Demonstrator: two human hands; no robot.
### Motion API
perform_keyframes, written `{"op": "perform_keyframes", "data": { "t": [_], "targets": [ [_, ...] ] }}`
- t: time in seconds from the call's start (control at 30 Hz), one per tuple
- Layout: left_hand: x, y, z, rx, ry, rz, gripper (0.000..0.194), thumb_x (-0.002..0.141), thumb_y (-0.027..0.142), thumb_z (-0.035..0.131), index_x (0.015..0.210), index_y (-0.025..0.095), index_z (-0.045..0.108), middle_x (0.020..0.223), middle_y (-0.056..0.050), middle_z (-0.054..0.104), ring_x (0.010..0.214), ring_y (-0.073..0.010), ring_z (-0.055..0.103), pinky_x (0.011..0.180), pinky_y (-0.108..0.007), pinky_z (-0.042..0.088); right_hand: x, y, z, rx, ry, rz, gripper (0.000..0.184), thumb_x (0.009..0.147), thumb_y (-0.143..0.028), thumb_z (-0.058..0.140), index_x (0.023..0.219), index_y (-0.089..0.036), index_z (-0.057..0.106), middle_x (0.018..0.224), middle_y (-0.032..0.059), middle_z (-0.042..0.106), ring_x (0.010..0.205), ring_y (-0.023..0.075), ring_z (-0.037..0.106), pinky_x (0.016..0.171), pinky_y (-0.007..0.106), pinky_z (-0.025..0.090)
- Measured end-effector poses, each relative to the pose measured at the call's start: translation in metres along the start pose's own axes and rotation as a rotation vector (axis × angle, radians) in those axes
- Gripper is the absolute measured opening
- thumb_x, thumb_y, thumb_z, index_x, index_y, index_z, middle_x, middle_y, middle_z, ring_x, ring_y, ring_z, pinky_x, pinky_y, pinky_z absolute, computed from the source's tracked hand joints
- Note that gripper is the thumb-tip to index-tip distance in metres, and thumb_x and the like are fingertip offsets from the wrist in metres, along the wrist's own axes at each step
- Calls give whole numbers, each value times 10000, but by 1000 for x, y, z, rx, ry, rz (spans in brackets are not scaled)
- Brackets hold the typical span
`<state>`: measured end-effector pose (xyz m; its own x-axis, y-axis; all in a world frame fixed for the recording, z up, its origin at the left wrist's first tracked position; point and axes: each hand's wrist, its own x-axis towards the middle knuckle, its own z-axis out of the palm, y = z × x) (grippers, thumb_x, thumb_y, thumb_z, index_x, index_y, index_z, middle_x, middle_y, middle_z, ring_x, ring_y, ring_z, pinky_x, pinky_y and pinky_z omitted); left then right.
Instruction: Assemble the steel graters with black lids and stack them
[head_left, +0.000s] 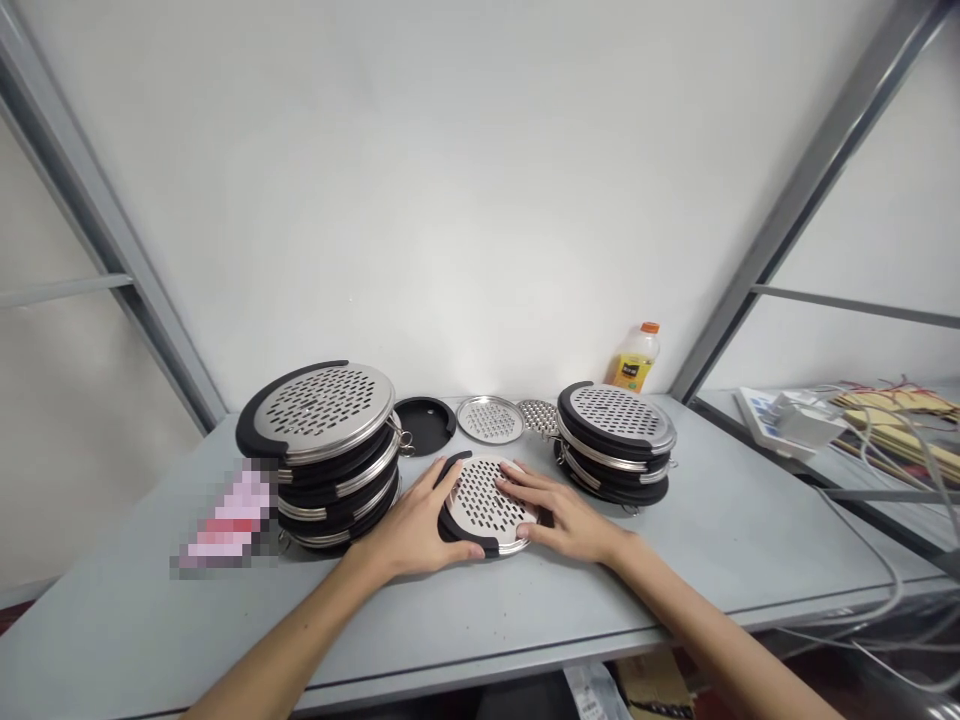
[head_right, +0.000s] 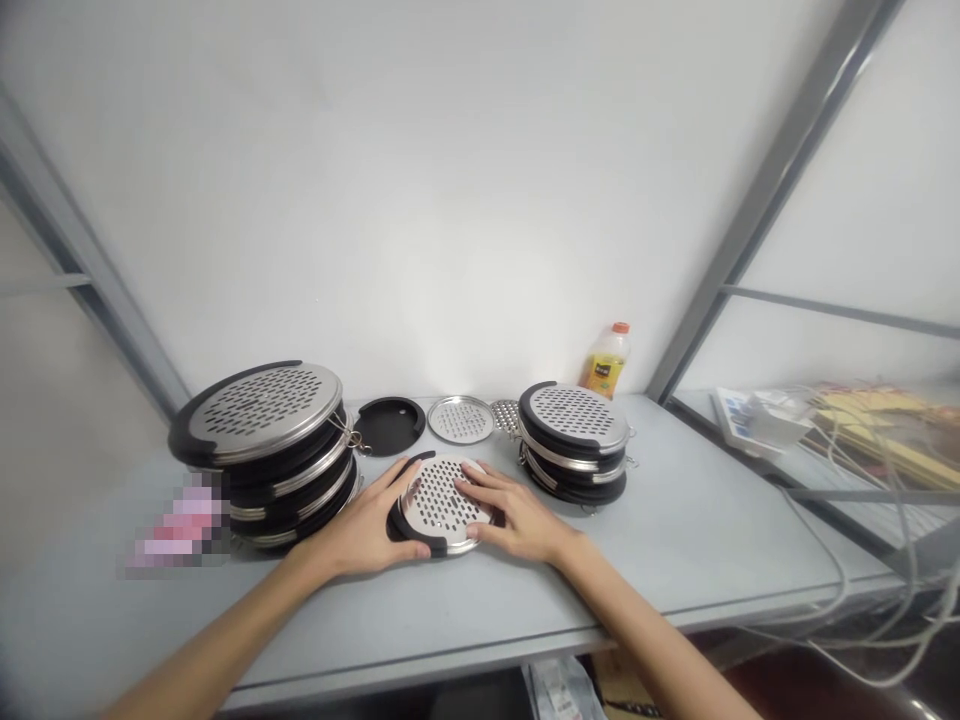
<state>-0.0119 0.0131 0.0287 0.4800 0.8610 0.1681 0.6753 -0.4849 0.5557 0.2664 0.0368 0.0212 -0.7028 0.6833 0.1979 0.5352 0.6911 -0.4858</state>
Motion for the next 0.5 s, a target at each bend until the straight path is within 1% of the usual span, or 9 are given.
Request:
{"op": "perform_keyframes", "data": {
  "t": [0.1,0.27,0.4,0.5],
  "targets": [
    [0,-1,2,36,-2,-13,1074,633,588,748,1495,277,187,1564,-74,173,1400,-332,254,1116,-457,300,0,-1,0,-26,-14,5,691,850,-550,551,1439,-239,370,1532,95,242,1414,311,209,1138,501,226],
    [1,-3,4,92,-23,-32,965,657,651,693,1450,227,343,1569,-84,150,1392,-337,272,1121,-440,295,2,-1,-3,-52,-2,-19,685,856,-546,540,1439,-226,376,1526,108,258,1409,316,228,1131,503,240],
    [2,-2,5,105,-13,-35,970,657,647,692,1450,211,342,1566,-90,162,1378,-339,305,1110,-434,318,4,1,-6,-41,-6,-64,677,856,-531,545,1433,-213,389,1519,121,279,1397,325,260,1125,507,252],
    [3,0,5,108,3,-43,969,656,651,688,1446,201,352,1563,-94,171,1370,-342,319,1106,-431,326,5,2,-7,-34,-7,-71,671,863,-523,536,1437,-212,382,1524,120,267,1401,325,248,1126,505,250]
  ]
}}
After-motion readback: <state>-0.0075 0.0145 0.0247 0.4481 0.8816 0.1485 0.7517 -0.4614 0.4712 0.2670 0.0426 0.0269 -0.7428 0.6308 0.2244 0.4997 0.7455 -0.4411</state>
